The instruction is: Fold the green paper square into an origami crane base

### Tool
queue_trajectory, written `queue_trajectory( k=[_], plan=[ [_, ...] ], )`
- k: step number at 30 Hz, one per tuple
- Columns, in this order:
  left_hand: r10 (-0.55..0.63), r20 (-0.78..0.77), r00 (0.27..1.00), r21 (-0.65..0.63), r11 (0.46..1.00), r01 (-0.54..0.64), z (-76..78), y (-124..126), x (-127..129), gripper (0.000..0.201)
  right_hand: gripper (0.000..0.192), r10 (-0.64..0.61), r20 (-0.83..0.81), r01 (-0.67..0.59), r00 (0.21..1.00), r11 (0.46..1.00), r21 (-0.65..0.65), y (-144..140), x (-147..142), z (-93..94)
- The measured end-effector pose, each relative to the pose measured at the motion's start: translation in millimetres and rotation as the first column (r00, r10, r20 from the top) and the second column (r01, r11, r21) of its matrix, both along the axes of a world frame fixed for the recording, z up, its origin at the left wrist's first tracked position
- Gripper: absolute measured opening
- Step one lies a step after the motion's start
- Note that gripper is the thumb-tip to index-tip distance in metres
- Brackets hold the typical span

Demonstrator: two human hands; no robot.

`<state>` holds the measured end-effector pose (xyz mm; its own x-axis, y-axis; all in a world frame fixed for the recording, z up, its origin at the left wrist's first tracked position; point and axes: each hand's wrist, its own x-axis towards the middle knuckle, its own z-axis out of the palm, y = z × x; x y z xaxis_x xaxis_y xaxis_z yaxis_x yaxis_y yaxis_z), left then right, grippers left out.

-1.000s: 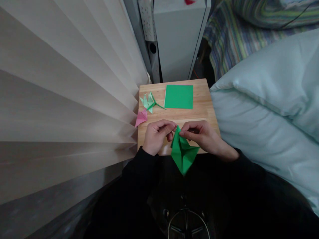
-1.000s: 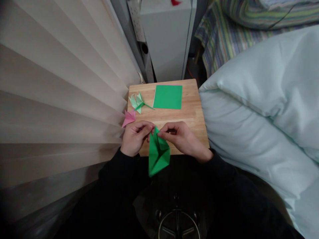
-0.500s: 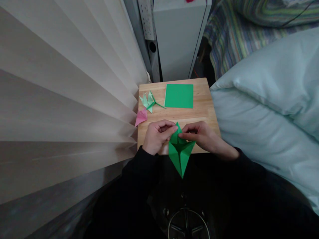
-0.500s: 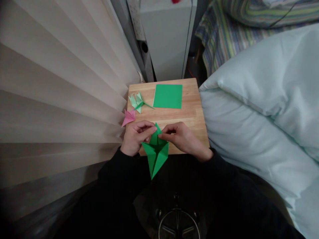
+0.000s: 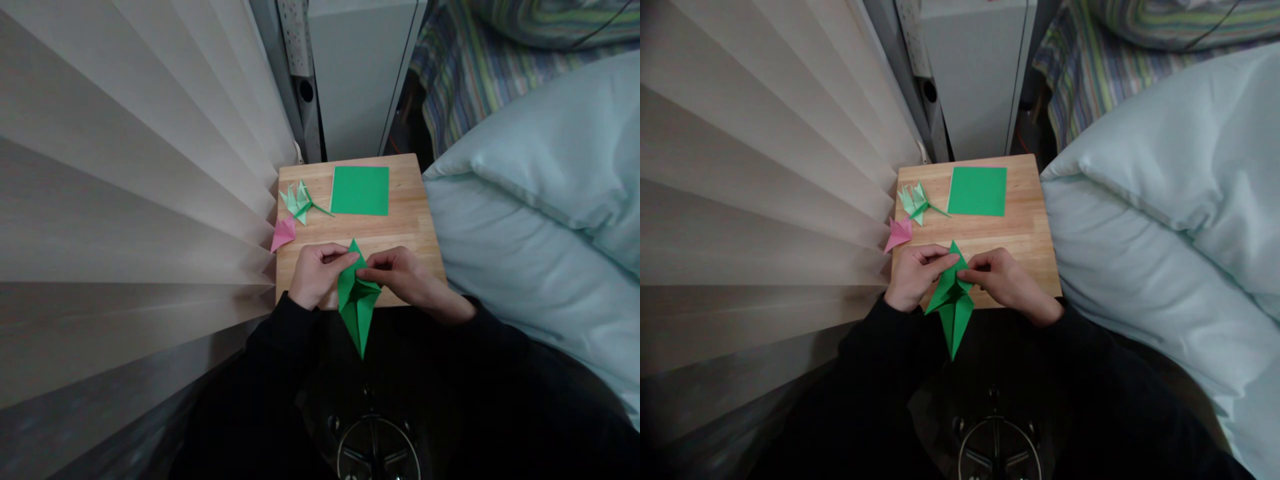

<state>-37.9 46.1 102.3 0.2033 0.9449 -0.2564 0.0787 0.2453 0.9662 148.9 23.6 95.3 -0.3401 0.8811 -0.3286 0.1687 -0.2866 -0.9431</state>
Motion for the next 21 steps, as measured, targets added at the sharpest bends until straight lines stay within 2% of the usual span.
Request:
queue_trajectory(
  k=[6,13,21],
  plan=[
    [-0.07,0.015,0.997,-0.118,0.991,0.071,-2.5,-1.8,2.0,0.035,0.03,-0.085,0.037,0.087,0.996,0.993,-0.08,-3.6,-6.9,-4.5],
    [-0.042,-0.01,0.999,-0.088,0.995,0.041,-5.7,0.0,1.7,0.038,0.032,-0.085,0.016,0.086,0.996,0.988,-0.131,-6.0,-10.2,-6.8],
    [0.008,0.028,1.0,-0.138,0.99,-0.004,-7.2,-1.6,3.4,0.038,0.039,-0.112,-0.011,0.109,0.994,0.982,-0.155,-5.7,-11.2,-5.4]
  ],
)
